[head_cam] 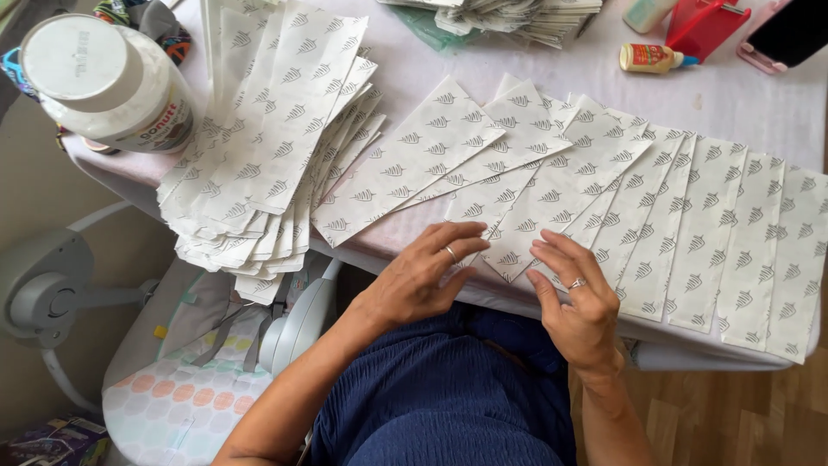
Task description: Applying glue to paper strips, folding them, and arranging them into organized stacks on a work table.
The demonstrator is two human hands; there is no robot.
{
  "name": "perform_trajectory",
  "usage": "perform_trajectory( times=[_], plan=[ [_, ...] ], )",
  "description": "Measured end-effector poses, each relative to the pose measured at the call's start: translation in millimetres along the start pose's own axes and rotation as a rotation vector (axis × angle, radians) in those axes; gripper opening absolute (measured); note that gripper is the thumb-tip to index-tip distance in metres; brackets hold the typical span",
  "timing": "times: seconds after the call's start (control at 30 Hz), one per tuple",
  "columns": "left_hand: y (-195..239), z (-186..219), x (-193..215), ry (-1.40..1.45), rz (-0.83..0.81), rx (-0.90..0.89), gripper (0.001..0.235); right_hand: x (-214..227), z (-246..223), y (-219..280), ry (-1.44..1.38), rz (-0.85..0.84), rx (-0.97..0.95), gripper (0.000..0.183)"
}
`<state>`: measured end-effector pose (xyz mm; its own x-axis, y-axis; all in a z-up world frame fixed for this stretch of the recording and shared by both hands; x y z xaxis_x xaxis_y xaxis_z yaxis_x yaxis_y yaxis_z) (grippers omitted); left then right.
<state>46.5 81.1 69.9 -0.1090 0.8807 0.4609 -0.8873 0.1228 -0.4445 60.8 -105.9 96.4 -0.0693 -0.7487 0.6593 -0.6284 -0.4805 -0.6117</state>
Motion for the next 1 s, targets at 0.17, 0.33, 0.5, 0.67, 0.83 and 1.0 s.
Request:
perform_trajectory(
  times=[0.17,0.33,0.5,0.67,0.83,1.0],
  plan=[
    [-6,9,-25,-0.044,-0.096,-0.115,0.043,-8,-11,14,0.106,-0.008,0.028,0.027],
    [-11,3,-39,-0.167,-0.197,-0.074,0.048,-25,-4,23,0.174,-0.017,0.109,0.027],
    [-5,3,-44,-0.158,-0.209,-0.05,0.039,-14,2,28,0.148,-0.017,0.067,0.028],
    [6,-15,-54,-0.098,-0.179,-0.032,0.03,-13,2,30,0.117,-0.004,0.045,0.022],
    [9,-30,-57,-0.055,-0.182,0.026,0.014,-13,4,35,0.107,0.008,0.047,0.013],
    [3,-25,-50,0.002,-0.189,0.039,0.005,-13,6,35,0.085,0.01,0.028,0.006]
  ],
)
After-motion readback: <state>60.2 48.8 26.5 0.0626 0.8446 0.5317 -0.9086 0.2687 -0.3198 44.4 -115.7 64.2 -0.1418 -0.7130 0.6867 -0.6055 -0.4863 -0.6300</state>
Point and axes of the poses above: each hand's wrist, its own y-axis away from the middle knuckle, its own x-axis out of the back of the hand, z = x × y, the point moved 7 cm from there along -y, towards the middle knuckle, and after that the axes turned 11 degrees about x, right-handed, at the moved point
